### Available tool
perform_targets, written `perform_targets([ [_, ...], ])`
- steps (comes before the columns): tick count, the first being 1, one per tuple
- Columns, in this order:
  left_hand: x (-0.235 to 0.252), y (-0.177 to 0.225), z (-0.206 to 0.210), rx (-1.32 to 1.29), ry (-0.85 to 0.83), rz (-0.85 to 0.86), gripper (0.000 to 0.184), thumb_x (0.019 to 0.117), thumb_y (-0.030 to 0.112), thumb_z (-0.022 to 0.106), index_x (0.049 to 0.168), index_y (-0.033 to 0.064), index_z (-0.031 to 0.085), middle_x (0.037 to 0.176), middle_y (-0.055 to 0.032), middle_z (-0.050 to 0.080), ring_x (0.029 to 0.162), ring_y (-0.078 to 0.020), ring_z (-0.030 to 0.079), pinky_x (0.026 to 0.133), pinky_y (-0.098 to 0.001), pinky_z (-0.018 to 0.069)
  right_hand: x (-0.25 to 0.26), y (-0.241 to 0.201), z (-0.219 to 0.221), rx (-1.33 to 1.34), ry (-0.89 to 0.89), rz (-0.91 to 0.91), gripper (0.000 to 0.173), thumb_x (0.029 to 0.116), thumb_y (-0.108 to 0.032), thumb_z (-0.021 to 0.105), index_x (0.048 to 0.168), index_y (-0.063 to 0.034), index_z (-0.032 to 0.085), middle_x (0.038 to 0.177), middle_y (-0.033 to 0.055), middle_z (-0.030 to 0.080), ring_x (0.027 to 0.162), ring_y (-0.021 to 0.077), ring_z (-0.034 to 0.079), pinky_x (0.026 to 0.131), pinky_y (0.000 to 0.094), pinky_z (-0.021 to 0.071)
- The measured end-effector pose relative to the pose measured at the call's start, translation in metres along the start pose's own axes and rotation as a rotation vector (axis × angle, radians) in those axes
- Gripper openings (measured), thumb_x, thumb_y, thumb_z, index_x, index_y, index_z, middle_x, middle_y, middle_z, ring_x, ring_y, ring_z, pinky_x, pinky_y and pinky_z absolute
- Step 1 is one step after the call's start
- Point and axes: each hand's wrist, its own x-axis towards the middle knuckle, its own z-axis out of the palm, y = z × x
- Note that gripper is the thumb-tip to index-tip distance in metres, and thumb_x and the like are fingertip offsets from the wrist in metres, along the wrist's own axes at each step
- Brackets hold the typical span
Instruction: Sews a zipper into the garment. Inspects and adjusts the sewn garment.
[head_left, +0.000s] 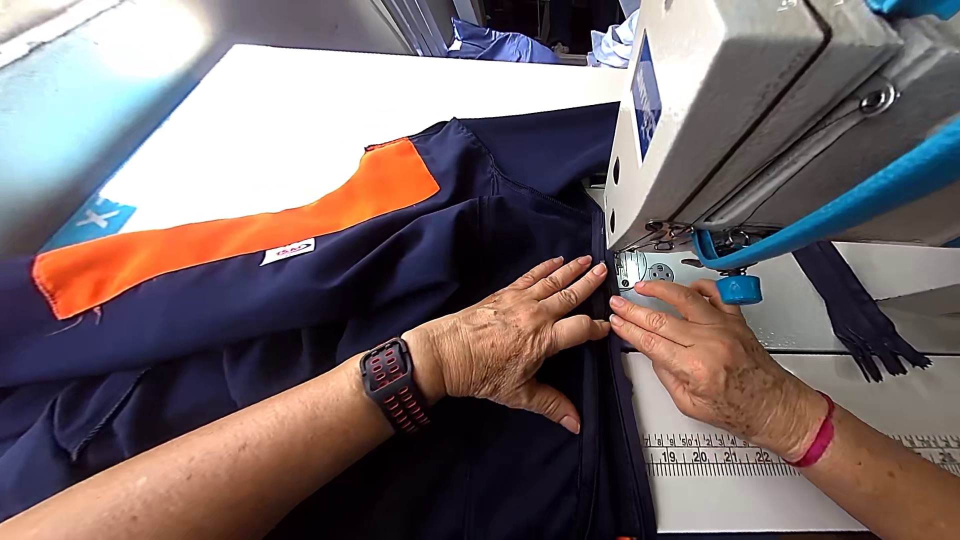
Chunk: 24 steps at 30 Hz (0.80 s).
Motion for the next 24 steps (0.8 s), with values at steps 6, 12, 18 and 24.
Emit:
perform_targets([
  [6, 0.023, -0.021, 0.000, -0.026, 0.076, -0.001, 0.086, 0.0831, 0.079, 0.048, 0.125, 0.0081, 0.072, 0.149, -0.0289, 0.051, 0.143, -0.0465, 0.043, 0.117, -0.0568, 0.0343, 0.009, 0.019, 0.004, -0.034, 0.019, 0.079, 0.037, 0.0936, -0.014, 0.050, 0.116, -0.0182, 0.080, 0.108, 0.0113, 0.071, 0.101, 0.0308, 0.062, 0.083, 0.0485, 0.0429],
  [12, 0.021, -0.024, 0.001, 0.007, 0.073, -0.011, 0.084, 0.0879, 0.079, 0.043, 0.131, 0.0122, 0.069, 0.147, -0.0271, 0.053, 0.142, -0.0429, 0.046, 0.117, -0.0546, 0.0364, 0.013, 0.023, 0.009, -0.011, 0.008, 0.119, 0.036, 0.0971, -0.015, 0.050, 0.119, -0.0185, 0.079, 0.105, 0.0143, 0.071, 0.103, 0.0342, 0.064, 0.084, 0.0500, 0.0440],
  [18, 0.020, -0.023, 0.001, 0.005, 0.077, -0.021, 0.084, 0.0877, 0.080, 0.043, 0.130, 0.0119, 0.069, 0.147, -0.0256, 0.054, 0.142, -0.0423, 0.046, 0.117, -0.0543, 0.0362, 0.013, 0.024, 0.012, -0.006, 0.005, 0.120, 0.037, 0.0968, -0.014, 0.049, 0.119, -0.0179, 0.078, 0.108, 0.0139, 0.071, 0.104, 0.0346, 0.064, 0.085, 0.0518, 0.0439],
  [24, 0.019, -0.022, 0.002, 0.022, 0.065, -0.038, 0.085, 0.0876, 0.081, 0.041, 0.132, 0.0130, 0.068, 0.151, -0.0260, 0.051, 0.144, -0.0438, 0.043, 0.117, -0.0574, 0.0344, 0.012, 0.024, 0.012, -0.002, 0.008, 0.119, 0.038, 0.0961, -0.012, 0.049, 0.120, -0.0182, 0.078, 0.110, 0.0139, 0.071, 0.103, 0.0339, 0.064, 0.084, 0.0511, 0.0439],
])
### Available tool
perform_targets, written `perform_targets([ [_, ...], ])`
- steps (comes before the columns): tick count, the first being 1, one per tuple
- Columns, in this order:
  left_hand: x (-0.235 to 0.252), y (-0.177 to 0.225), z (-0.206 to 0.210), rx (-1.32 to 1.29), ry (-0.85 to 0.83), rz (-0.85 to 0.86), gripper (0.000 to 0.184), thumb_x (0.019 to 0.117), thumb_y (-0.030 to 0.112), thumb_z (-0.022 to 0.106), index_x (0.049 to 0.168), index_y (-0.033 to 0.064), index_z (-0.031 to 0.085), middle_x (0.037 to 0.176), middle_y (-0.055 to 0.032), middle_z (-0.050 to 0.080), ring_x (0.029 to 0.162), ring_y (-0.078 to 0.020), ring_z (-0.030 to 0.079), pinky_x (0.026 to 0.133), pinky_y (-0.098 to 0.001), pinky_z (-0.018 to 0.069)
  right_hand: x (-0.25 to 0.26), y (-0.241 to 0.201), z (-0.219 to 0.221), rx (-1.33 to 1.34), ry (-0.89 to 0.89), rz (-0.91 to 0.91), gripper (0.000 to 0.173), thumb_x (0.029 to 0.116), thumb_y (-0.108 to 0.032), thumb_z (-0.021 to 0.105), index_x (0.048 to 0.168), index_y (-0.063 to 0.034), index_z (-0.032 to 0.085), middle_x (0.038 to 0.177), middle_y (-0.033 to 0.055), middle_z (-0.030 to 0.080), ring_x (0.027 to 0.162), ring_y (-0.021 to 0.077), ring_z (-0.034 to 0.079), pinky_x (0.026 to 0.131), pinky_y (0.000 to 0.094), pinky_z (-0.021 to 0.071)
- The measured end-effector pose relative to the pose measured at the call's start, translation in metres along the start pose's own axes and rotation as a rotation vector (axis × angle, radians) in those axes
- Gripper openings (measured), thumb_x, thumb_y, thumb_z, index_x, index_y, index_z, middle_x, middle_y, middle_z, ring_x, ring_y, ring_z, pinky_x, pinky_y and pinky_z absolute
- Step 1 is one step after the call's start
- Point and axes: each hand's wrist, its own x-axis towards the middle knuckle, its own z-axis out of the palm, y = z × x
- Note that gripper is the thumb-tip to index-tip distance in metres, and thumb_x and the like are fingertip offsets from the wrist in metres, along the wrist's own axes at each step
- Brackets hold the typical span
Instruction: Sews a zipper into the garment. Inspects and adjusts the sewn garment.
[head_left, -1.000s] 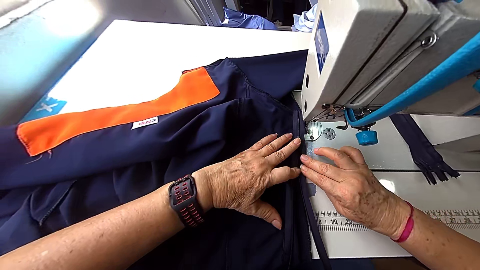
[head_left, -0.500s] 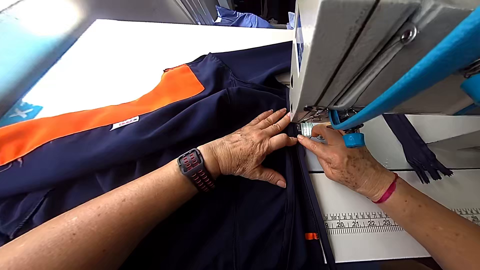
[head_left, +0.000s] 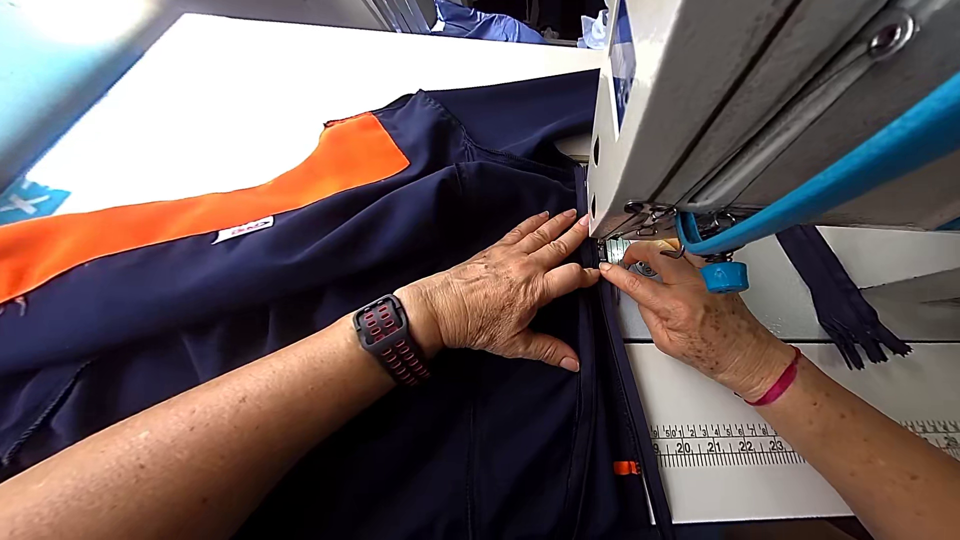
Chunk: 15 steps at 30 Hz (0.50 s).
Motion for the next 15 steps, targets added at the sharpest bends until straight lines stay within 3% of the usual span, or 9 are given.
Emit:
perform_targets([
  [3, -0.004, 0.010, -0.003, 0.111, 0.013, -0.026, 0.083, 0.0911, 0.079, 0.035, 0.135, 0.0166, 0.067, 0.148, -0.0263, 0.052, 0.141, -0.0434, 0.046, 0.112, -0.0614, 0.0371, 0.000, 0.001, 0.000, 0.012, 0.001, -0.007, 0.040, 0.0945, -0.011, 0.048, 0.121, -0.0178, 0.077, 0.111, 0.0138, 0.072, 0.105, 0.0339, 0.063, 0.083, 0.0506, 0.0435],
  [6, -0.011, 0.023, -0.004, 0.172, 0.034, -0.020, 0.079, 0.0946, 0.071, 0.037, 0.135, 0.0106, 0.067, 0.137, -0.0136, 0.063, 0.130, -0.0308, 0.056, 0.104, -0.0508, 0.0429, 0.001, 0.000, 0.000, 0.008, 0.013, -0.020, 0.039, 0.0957, -0.010, 0.049, 0.121, -0.0172, 0.077, 0.112, 0.0139, 0.071, 0.107, 0.0339, 0.063, 0.083, 0.0503, 0.0433],
  [9, -0.017, 0.030, -0.003, 0.149, 0.024, -0.023, 0.081, 0.0939, 0.070, 0.041, 0.134, 0.0045, 0.066, 0.139, -0.0133, 0.064, 0.133, -0.0281, 0.057, 0.108, -0.0465, 0.0430, 0.002, -0.001, -0.002, 0.004, 0.026, -0.023, 0.037, 0.0958, -0.010, 0.050, 0.119, -0.0163, 0.078, 0.110, 0.0133, 0.072, 0.107, 0.0335, 0.063, 0.083, 0.0497, 0.0430],
  [13, -0.019, 0.029, -0.001, 0.111, 0.049, -0.038, 0.078, 0.0935, 0.071, 0.043, 0.132, 0.0070, 0.068, 0.143, -0.0131, 0.061, 0.137, -0.0282, 0.053, 0.110, -0.0485, 0.0411, 0.001, -0.003, -0.004, 0.028, 0.041, -0.056, 0.034, 0.0948, -0.009, 0.051, 0.114, -0.0151, 0.079, 0.108, 0.0121, 0.071, 0.104, 0.0311, 0.064, 0.085, 0.0491, 0.0433],
  [15, -0.018, 0.028, -0.001, 0.099, 0.050, -0.027, 0.077, 0.0934, 0.070, 0.045, 0.131, 0.0068, 0.068, 0.141, -0.0119, 0.063, 0.137, -0.0272, 0.053, 0.111, -0.0477, 0.0416, 0.000, -0.008, -0.006, 0.017, 0.061, -0.103, 0.031, 0.0937, -0.008, 0.052, 0.106, -0.0151, 0.080, 0.108, 0.0074, 0.074, 0.106, 0.0270, 0.065, 0.085, 0.0454, 0.0441],
])
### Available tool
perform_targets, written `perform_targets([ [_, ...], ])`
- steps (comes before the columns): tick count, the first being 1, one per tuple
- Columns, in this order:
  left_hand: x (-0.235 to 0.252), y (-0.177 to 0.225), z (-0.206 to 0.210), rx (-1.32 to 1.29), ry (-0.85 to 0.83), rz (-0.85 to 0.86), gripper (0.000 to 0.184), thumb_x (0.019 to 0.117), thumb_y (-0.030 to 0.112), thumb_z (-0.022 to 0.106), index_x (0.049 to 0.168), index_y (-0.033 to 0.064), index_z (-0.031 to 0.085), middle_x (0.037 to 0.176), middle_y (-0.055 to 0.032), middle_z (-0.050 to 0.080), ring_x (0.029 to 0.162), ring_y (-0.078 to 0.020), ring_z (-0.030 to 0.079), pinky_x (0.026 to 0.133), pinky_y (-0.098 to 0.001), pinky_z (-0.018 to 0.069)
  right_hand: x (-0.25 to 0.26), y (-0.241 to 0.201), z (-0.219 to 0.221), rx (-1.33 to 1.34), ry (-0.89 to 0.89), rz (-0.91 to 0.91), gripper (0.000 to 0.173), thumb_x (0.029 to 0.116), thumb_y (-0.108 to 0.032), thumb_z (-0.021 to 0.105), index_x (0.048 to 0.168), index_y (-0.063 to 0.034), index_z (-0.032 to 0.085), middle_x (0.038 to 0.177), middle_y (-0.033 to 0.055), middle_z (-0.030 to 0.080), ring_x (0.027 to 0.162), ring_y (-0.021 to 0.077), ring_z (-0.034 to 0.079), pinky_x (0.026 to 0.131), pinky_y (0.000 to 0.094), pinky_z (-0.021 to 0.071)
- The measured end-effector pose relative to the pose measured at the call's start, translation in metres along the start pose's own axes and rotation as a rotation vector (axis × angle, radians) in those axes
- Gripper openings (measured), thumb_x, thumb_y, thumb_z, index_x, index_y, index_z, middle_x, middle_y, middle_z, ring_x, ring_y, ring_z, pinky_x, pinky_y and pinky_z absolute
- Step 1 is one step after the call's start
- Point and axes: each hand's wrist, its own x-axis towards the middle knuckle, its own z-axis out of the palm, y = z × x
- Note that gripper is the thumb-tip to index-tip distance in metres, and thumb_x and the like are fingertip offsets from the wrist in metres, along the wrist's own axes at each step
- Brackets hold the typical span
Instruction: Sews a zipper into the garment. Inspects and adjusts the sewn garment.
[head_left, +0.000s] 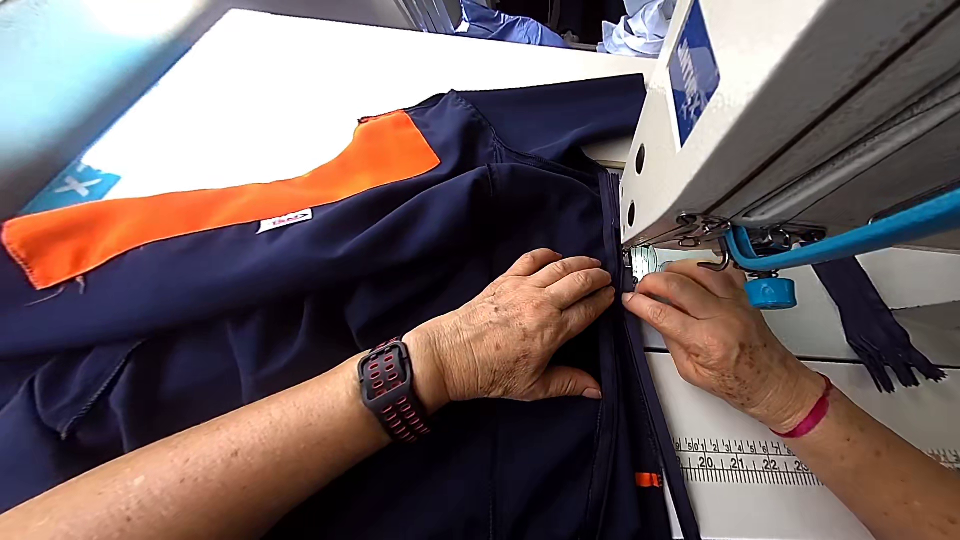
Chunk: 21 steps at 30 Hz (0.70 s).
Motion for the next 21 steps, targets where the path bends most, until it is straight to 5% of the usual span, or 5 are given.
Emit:
perform_targets([
  [5, 0.005, -0.001, -0.002, -0.006, 0.004, 0.018, 0.079, 0.0894, 0.072, 0.047, 0.127, 0.0062, 0.070, 0.131, -0.0119, 0.069, 0.130, -0.0280, 0.059, 0.106, -0.0474, 0.0457, -0.001, -0.005, -0.001, -0.006, 0.010, -0.013, 0.031, 0.0925, -0.006, 0.053, 0.105, -0.0133, 0.081, 0.113, 0.0063, 0.075, 0.110, 0.0255, 0.064, 0.089, 0.0431, 0.0434],
  [9, 0.015, -0.001, -0.005, 0.012, -0.026, 0.017, 0.098, 0.0782, 0.085, 0.046, 0.137, 0.0088, 0.064, 0.122, -0.0108, 0.069, 0.120, -0.0291, 0.061, 0.096, -0.0491, 0.0475, 0.000, -0.008, -0.001, -0.016, 0.016, -0.006, 0.031, 0.0909, -0.005, 0.053, 0.101, -0.0115, 0.081, 0.090, 0.0063, 0.068, 0.091, 0.0235, 0.062, 0.080, 0.0382, 0.0439],
  [13, 0.025, 0.000, -0.007, 0.046, -0.042, 0.025, 0.104, 0.0718, 0.091, 0.046, 0.133, 0.0090, 0.068, 0.116, -0.0092, 0.067, 0.107, -0.0273, 0.061, 0.088, -0.0458, 0.0467, -0.001, -0.010, -0.001, -0.018, 0.015, -0.005, 0.032, 0.0919, -0.005, 0.052, 0.104, -0.0099, 0.081, 0.082, 0.0043, 0.065, 0.085, 0.0216, 0.060, 0.079, 0.0369, 0.0430],
  [18, 0.020, 0.003, -0.007, 0.044, -0.035, -0.003, 0.101, 0.0733, 0.090, 0.045, 0.134, 0.0125, 0.068, 0.127, -0.0143, 0.065, 0.117, -0.0322, 0.059, 0.093, -0.0498, 0.0469, -0.001, -0.010, -0.001, 0.009, 0.016, -0.004, 0.032, 0.0912, -0.004, 0.051, 0.103, -0.0095, 0.081, 0.082, 0.0043, 0.065, 0.085, 0.0217, 0.060, 0.078, 0.0375, 0.0426],
  [21, 0.015, -0.003, -0.005, 0.023, 0.050, -0.009, 0.090, 0.0843, 0.084, 0.042, 0.131, 0.0120, 0.069, 0.134, -0.0146, 0.063, 0.126, -0.0313, 0.058, 0.100, -0.0489, 0.0471, -0.003, -0.008, -0.001, 0.014, 0.007, -0.002, 0.034, 0.0918, -0.004, 0.050, 0.105, -0.0105, 0.081, 0.081, 0.0034, 0.063, 0.085, 0.0210, 0.059, 0.080, 0.0369, 0.0425],
])
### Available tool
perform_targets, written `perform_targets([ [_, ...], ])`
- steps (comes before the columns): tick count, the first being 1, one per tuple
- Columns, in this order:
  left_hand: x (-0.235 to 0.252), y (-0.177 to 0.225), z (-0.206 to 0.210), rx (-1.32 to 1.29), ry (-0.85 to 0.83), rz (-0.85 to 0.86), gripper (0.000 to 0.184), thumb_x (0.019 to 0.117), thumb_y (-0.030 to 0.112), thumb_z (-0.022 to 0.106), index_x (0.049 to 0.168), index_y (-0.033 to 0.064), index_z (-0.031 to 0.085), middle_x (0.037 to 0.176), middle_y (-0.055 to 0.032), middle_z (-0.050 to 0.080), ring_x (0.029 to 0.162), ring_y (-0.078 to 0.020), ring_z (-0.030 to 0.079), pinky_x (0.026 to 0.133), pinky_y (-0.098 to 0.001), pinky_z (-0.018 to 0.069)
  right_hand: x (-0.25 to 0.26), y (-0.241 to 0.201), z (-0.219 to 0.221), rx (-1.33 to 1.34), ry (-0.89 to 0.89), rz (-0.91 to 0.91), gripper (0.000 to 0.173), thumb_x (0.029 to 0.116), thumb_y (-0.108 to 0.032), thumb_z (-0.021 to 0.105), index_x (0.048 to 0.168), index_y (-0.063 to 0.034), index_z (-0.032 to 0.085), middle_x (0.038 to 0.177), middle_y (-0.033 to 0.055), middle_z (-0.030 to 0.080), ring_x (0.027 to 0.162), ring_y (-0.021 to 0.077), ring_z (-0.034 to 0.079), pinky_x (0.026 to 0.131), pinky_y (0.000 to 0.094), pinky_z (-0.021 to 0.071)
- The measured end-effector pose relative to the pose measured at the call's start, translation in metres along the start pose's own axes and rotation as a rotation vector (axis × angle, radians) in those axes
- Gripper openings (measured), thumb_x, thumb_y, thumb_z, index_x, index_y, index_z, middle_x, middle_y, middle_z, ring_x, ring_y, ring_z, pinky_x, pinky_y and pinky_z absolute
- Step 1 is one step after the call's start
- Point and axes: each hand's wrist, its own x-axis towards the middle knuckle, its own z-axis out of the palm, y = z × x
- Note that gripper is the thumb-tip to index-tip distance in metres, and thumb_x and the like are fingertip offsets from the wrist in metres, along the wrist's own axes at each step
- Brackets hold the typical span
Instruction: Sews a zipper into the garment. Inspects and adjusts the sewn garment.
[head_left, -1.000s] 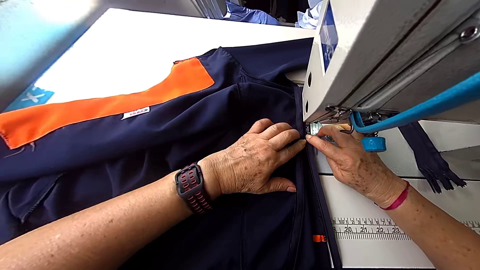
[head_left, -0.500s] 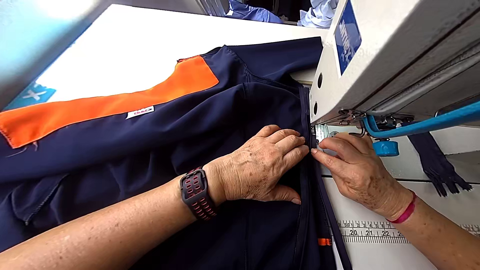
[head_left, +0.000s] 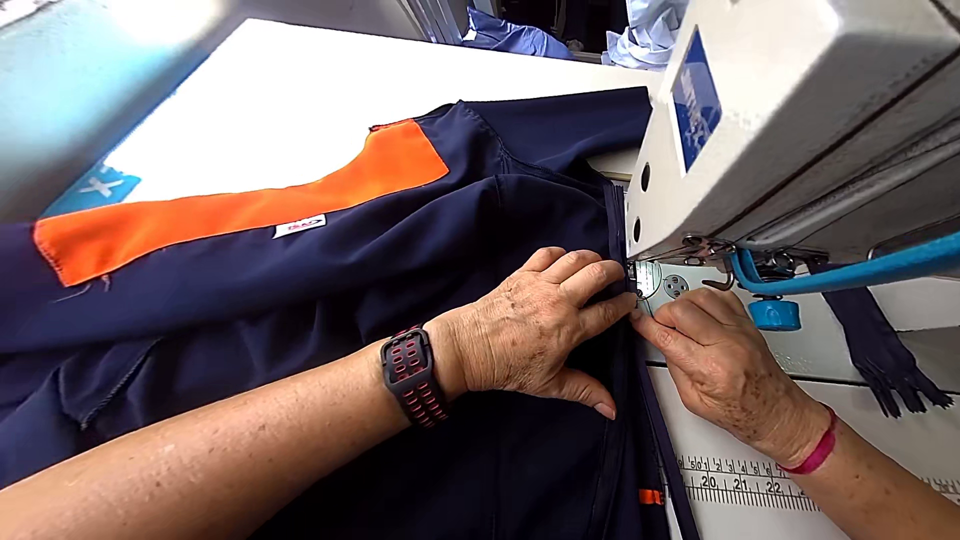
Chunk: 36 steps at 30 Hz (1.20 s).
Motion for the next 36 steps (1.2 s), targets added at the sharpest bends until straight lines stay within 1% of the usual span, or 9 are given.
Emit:
perform_targets([
  [3, 0.001, -0.015, 0.001, -0.029, -0.015, -0.055, 0.096, 0.0884, 0.081, 0.038, 0.133, 0.0001, 0.066, 0.144, -0.0166, 0.060, 0.137, -0.0320, 0.054, 0.109, -0.0534, 0.0429, -0.001, 0.002, 0.001, -0.002, -0.016, 0.006, 0.037, 0.0914, -0.004, 0.048, 0.109, -0.0115, 0.080, 0.081, 0.0032, 0.064, 0.084, 0.0202, 0.059, 0.079, 0.0355, 0.0440],
  [6, 0.004, -0.028, -0.002, -0.072, -0.148, -0.120, 0.099, 0.0875, 0.083, 0.037, 0.144, 0.0036, 0.058, 0.153, -0.0138, 0.053, 0.144, -0.0305, 0.048, 0.114, -0.0577, 0.0382, 0.001, 0.003, 0.000, 0.002, -0.027, 0.007, 0.037, 0.0909, -0.005, 0.048, 0.108, -0.0110, 0.081, 0.082, 0.0034, 0.065, 0.086, 0.0193, 0.060, 0.082, 0.0337, 0.0441],
  [14, 0.004, -0.024, -0.004, -0.054, -0.120, -0.157, 0.110, 0.0752, 0.089, 0.047, 0.141, 0.0027, 0.059, 0.150, -0.0169, 0.055, 0.140, -0.0349, 0.050, 0.108, -0.0616, 0.0418, 0.001, -0.001, 0.002, -0.070, -0.021, 0.024, 0.036, 0.0898, -0.007, 0.046, 0.102, -0.0106, 0.079, 0.088, 0.0063, 0.067, 0.086, 0.0212, 0.062, 0.078, 0.0344, 0.0462],
  [16, 0.002, -0.017, -0.004, -0.059, -0.008, -0.042, 0.106, 0.0752, 0.092, 0.042, 0.132, 0.0053, 0.065, 0.145, -0.0161, 0.059, 0.137, -0.0334, 0.053, 0.105, -0.0571, 0.0443, 0.001, -0.001, 0.002, -0.066, -0.020, 0.016, 0.035, 0.0899, -0.006, 0.047, 0.102, -0.0105, 0.079, 0.088, 0.0060, 0.066, 0.086, 0.0210, 0.062, 0.077, 0.0340, 0.0468],
  [19, -0.002, -0.005, -0.004, -0.079, -0.033, 0.139, 0.095, 0.0831, 0.086, 0.038, 0.127, 0.0081, 0.070, 0.138, -0.0096, 0.066, 0.136, -0.0252, 0.055, 0.112, -0.0497, 0.0410, 0.002, 0.000, 0.001, -0.045, -0.014, 0.006, 0.033, 0.0906, -0.006, 0.049, 0.102, -0.0110, 0.080, 0.087, 0.0053, 0.065, 0.085, 0.0198, 0.060, 0.077, 0.0326, 0.0458],
  [25, -0.013, -0.005, 0.003, -0.156, -0.049, 0.097, 0.083, 0.0931, 0.075, 0.041, 0.128, 0.0064, 0.071, 0.138, -0.0090, 0.066, 0.137, -0.0222, 0.056, 0.116, -0.0400, 0.0424, 0.003, -0.001, 0.003, -0.029, 0.002, 0.011, 0.031, 0.0899, -0.007, 0.052, 0.099, -0.0115, 0.081, 0.087, 0.0048, 0.066, 0.089, 0.0214, 0.062, 0.081, 0.0360, 0.0479],
  [29, -0.006, 0.000, 0.005, -0.069, -0.021, 0.082, 0.088, 0.0860, 0.082, 0.042, 0.117, 0.0049, 0.071, 0.125, -0.0112, 0.070, 0.125, -0.0254, 0.063, 0.106, -0.0422, 0.0495, 0.004, -0.003, 0.003, -0.027, 0.010, 0.013, 0.030, 0.0896, -0.007, 0.052, 0.097, -0.0110, 0.081, 0.088, 0.0056, 0.068, 0.088, 0.0220, 0.064, 0.078, 0.0373, 0.0478],
  [33, 0.010, 0.005, 0.001, -0.021, -0.061, 0.051, 0.105, 0.0764, 0.092, 0.039, 0.130, 0.0056, 0.068, 0.106, -0.0079, 0.069, 0.100, -0.0249, 0.064, 0.086, -0.0429, 0.0512, 0.004, -0.002, 0.003, -0.008, 0.023, 0.007, 0.025, 0.0897, -0.006, 0.052, 0.088, -0.0104, 0.077, 0.085, 0.0054, 0.067, 0.085, 0.0219, 0.063, 0.074, 0.0370, 0.0465],
  [36, 0.017, 0.007, -0.004, -0.022, -0.104, 0.029, 0.108, 0.0720, 0.094, 0.040, 0.126, 0.0056, 0.071, 0.105, -0.0079, 0.069, 0.097, -0.0252, 0.064, 0.079, -0.0408, 0.0524, 0.003, -0.002, 0.005, 0.001, 0.025, 0.009, 0.026, 0.0891, -0.006, 0.053, 0.091, -0.0102, 0.079, 0.084, 0.0053, 0.065, 0.083, 0.0222, 0.062, 0.073, 0.0372, 0.0459],
])
